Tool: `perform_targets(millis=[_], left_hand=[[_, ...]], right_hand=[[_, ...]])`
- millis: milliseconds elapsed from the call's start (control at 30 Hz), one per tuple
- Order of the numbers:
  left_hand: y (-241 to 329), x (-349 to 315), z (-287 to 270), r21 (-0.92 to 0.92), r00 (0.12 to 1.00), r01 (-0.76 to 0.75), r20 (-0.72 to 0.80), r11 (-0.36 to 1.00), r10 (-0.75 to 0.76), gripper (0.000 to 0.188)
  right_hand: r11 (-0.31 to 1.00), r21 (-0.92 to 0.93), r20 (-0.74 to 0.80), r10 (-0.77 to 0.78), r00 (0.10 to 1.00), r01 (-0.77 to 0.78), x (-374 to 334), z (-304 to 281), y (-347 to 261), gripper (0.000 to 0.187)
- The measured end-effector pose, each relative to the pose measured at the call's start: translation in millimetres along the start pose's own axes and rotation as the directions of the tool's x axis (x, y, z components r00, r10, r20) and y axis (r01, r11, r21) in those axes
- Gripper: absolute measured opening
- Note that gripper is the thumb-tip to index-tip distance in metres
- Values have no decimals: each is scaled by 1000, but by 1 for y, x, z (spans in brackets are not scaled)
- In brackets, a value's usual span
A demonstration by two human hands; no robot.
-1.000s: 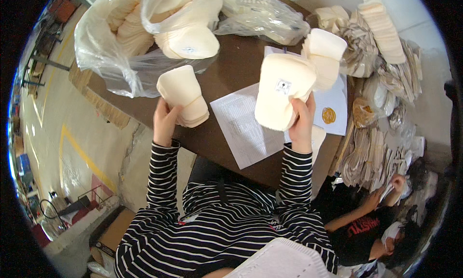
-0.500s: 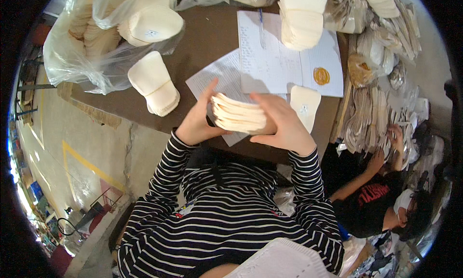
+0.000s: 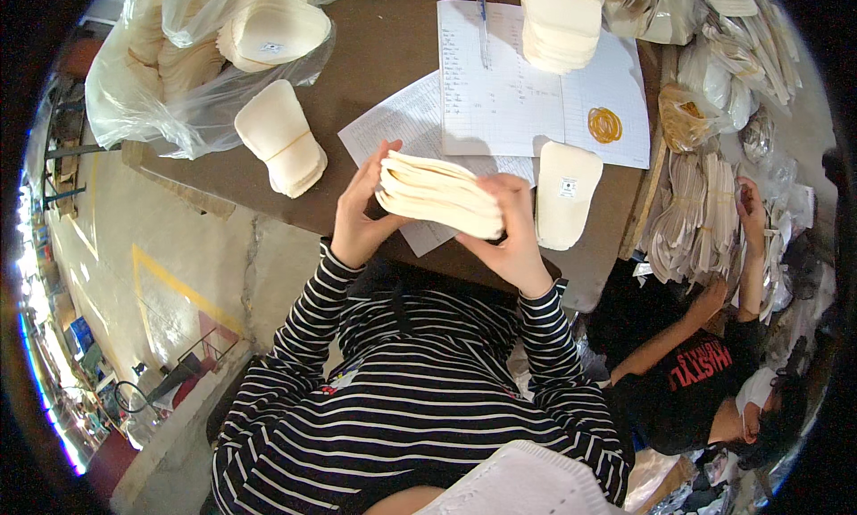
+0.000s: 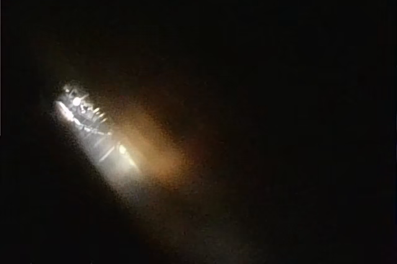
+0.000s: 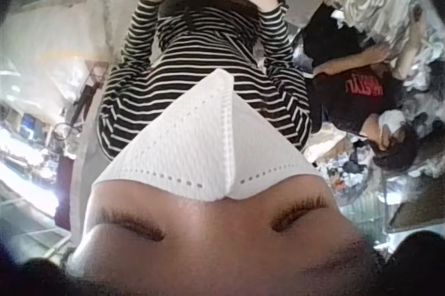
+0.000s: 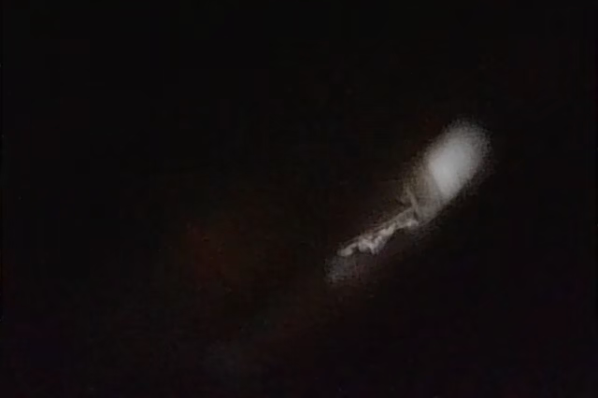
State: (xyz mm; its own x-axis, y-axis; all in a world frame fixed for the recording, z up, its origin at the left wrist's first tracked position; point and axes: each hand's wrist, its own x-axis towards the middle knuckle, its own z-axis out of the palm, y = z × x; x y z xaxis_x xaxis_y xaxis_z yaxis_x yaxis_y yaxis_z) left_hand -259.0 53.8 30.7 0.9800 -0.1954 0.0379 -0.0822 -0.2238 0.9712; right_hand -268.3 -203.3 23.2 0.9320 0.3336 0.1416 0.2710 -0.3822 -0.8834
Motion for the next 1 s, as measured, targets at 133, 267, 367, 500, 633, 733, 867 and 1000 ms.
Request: perform_targets(millis=[133, 267, 367, 500, 633, 733, 867, 1000], left_hand=[[-4, 0, -9, 193, 971, -123, 224, 973, 79, 122], [10, 5, -14, 294, 960, -155, 272, 943, 73, 126], [6, 4, -17, 129, 972, -145, 206, 981, 116, 112], [-2, -3, -16, 123, 979, -138, 167, 983, 116, 106], [11, -7, 14, 15, 982, -130, 138, 991, 127, 105], [8, -7, 8, 248, 981, -192, 13, 950, 195, 84], [-1, -10, 5, 138, 980, -106, -153, 985, 127, 60], [10, 0, 11, -50, 980, -41, -196, 998, 30, 56]], right_hand=[[993, -122, -36, -6, 999, 2, 7, -8, -17, 96], [992, -116, -32, -55, 998, 51, 6, -13, -18, 94], [996, -78, -11, -35, 999, 34, 4, -17, -16, 91], [986, -156, 44, -46, 998, 52, 2, -21, -16, 98], [995, -88, -15, -56, 998, 54, 4, -12, -18, 88], [993, -95, -29, -66, 997, 63, 5, -10, -14, 89], [999, -48, -32, 2, 999, -4, 7, -12, -16, 87], [990, 142, 9, 18, 1000, -20, 18, -15, -16, 73]])
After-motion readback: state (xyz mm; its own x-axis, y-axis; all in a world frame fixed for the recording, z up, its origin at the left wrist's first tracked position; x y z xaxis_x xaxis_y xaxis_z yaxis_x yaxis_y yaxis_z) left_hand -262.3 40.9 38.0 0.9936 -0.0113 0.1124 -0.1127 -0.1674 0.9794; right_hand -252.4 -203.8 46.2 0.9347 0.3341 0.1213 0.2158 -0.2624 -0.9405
